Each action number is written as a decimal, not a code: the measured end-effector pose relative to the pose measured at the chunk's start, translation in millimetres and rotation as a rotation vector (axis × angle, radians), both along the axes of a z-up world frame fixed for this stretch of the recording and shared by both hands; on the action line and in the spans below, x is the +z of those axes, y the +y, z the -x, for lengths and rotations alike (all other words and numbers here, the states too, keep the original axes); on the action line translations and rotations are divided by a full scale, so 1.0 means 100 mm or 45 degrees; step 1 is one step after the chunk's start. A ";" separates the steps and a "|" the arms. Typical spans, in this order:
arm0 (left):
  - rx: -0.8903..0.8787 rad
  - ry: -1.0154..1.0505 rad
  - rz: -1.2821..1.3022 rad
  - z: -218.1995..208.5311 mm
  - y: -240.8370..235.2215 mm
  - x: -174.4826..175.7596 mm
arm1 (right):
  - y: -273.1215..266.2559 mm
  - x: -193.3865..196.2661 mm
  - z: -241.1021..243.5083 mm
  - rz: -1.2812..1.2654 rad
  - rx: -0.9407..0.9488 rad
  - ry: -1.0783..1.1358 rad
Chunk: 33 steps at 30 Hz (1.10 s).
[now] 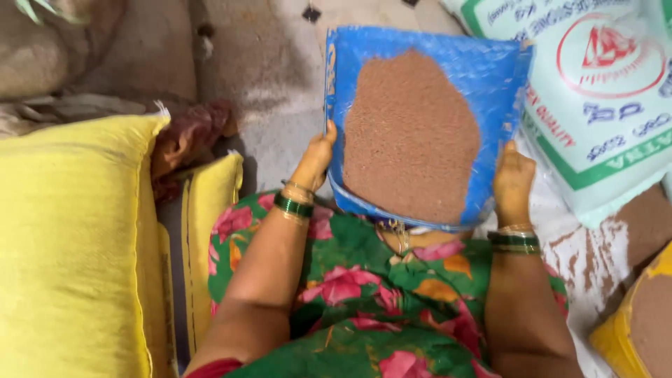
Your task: The person is manually sieving ragi grain using a traditional woven blue sieve to remove debris.
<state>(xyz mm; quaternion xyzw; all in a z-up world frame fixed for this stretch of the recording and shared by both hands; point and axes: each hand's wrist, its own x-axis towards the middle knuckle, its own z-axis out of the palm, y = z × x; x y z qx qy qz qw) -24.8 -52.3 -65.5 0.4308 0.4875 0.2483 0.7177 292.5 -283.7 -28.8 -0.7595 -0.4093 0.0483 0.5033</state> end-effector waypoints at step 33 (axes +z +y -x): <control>-0.555 -1.048 0.007 -0.35 -1.17 1.46 | -2.41 0.29 1.32 -0.813 -0.139 1.597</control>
